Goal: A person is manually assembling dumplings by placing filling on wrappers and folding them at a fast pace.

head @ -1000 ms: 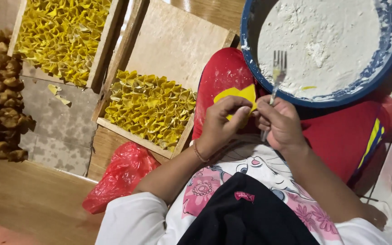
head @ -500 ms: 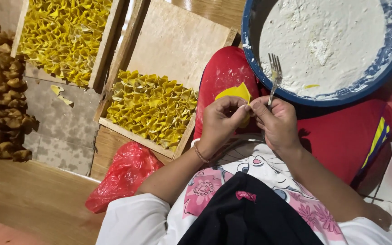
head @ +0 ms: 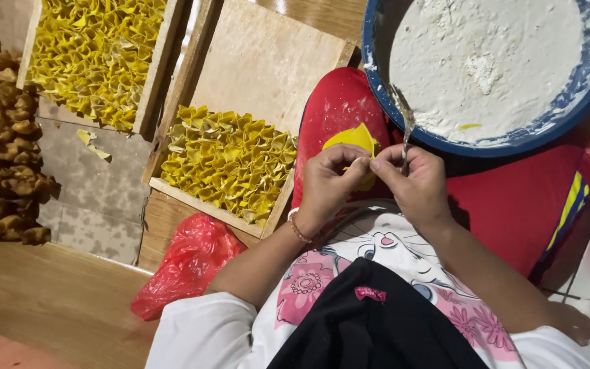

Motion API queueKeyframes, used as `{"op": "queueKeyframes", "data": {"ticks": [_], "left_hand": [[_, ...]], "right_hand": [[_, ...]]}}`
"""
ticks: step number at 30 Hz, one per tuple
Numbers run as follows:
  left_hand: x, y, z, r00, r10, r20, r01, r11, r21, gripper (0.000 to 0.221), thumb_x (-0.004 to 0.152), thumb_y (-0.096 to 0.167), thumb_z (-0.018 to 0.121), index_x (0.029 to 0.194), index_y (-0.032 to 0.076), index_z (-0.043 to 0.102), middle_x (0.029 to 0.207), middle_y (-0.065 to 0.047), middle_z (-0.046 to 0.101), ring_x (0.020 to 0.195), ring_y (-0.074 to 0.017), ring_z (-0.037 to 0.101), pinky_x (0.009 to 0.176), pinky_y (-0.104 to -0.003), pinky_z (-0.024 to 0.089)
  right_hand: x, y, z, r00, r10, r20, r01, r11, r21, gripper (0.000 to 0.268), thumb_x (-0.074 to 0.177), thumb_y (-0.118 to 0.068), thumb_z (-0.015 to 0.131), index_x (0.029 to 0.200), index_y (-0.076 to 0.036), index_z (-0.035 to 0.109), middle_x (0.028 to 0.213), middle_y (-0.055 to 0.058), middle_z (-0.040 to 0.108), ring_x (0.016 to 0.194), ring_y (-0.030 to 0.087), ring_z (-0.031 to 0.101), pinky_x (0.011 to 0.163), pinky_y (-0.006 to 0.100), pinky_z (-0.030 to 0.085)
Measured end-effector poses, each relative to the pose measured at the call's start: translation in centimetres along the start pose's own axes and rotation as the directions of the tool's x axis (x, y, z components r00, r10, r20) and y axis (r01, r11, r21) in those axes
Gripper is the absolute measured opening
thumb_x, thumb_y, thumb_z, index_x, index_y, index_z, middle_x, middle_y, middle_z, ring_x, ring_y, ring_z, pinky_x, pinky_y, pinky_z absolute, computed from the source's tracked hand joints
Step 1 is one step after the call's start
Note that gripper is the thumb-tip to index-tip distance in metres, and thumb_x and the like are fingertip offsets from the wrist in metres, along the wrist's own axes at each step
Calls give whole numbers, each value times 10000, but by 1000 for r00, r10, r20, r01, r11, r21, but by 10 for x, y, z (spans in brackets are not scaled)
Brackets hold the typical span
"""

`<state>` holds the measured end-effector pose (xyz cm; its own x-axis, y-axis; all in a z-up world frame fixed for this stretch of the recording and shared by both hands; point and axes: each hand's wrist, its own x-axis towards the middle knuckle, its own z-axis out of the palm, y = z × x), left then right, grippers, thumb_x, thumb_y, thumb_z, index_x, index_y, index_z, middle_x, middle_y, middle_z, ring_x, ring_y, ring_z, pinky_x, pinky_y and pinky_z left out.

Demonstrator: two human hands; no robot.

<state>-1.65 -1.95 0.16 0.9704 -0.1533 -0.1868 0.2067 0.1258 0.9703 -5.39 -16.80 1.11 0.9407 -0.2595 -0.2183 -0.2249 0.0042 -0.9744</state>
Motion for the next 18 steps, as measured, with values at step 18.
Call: {"op": "queueKeyframes", "data": {"ticks": [18], "left_hand": [[-13,-18,-9,981,24,192,30,961,-274,450,979,27,651,1416,-2,547,1092,-79,675,933,-76,606,836,-240,530]], "right_hand": [[5,2,11,984,156,82,-174,922,346,164,925,13,743,1070,61,683,592,12,503,424,-2,364,386,136,282]]}}
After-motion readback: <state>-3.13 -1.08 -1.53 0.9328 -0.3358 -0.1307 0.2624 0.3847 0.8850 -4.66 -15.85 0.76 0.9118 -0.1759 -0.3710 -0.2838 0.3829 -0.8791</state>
